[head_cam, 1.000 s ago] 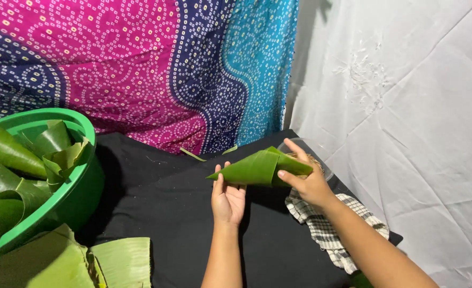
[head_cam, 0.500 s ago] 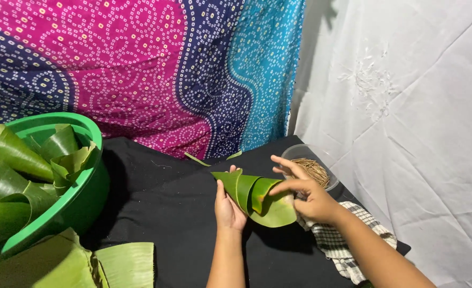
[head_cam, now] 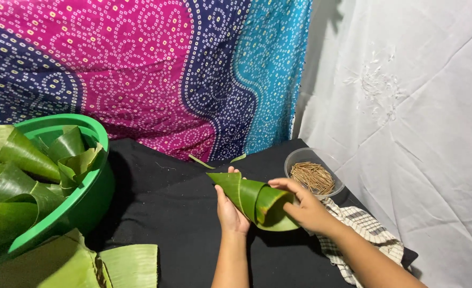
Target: Wiping banana leaves with a cloth and rolling them into cones, then securing the shape with small wooden sticks.
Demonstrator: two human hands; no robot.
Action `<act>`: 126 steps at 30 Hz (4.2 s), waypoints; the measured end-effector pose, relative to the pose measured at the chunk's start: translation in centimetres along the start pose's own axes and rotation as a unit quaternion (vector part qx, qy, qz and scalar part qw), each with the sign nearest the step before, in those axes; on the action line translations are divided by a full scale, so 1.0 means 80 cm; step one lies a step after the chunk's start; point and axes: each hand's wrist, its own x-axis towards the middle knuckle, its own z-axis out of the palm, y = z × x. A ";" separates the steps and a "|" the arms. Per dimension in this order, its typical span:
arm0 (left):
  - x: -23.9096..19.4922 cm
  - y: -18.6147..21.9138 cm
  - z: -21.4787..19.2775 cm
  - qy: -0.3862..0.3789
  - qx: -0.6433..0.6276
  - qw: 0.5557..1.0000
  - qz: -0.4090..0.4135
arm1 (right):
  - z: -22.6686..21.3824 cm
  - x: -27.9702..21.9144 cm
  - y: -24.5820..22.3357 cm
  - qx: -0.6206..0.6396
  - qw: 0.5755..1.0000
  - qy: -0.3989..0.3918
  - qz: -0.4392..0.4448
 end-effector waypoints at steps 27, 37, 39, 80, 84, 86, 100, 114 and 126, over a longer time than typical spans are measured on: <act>-0.054 0.030 0.040 -0.033 0.324 0.943 0.070 | 0.014 -0.008 -0.023 0.000 1.000 0.003 -0.030; -0.146 0.043 -0.004 -0.054 0.539 0.826 0.156 | 0.047 -0.013 -0.086 0.030 0.993 -0.116 0.017; -0.175 0.069 -0.003 -0.099 0.581 0.784 0.197 | 0.053 -0.016 -0.119 0.147 0.969 -0.132 0.148; -0.212 0.510 0.041 0.049 0.563 0.805 0.180 | 0.403 0.140 -0.335 0.240 0.952 -0.139 0.131; -0.221 0.504 0.009 0.006 0.549 0.815 0.189 | 0.401 0.132 -0.311 0.253 0.949 -0.120 0.146; -0.227 0.505 -0.028 0.000 0.564 0.801 0.201 | 0.393 0.105 -0.317 0.234 0.959 -0.107 0.117; -0.369 0.579 -0.285 0.351 0.807 0.455 0.134 | 0.484 0.010 -0.100 -0.034 0.983 -0.150 0.100; -0.404 0.529 -0.200 0.251 0.674 0.642 0.264 | 0.410 -0.020 -0.198 -0.299 0.934 -0.192 0.020; -0.382 0.264 -0.139 0.025 0.726 0.656 0.206 | 0.036 -0.080 -0.101 -0.325 0.931 -0.082 0.142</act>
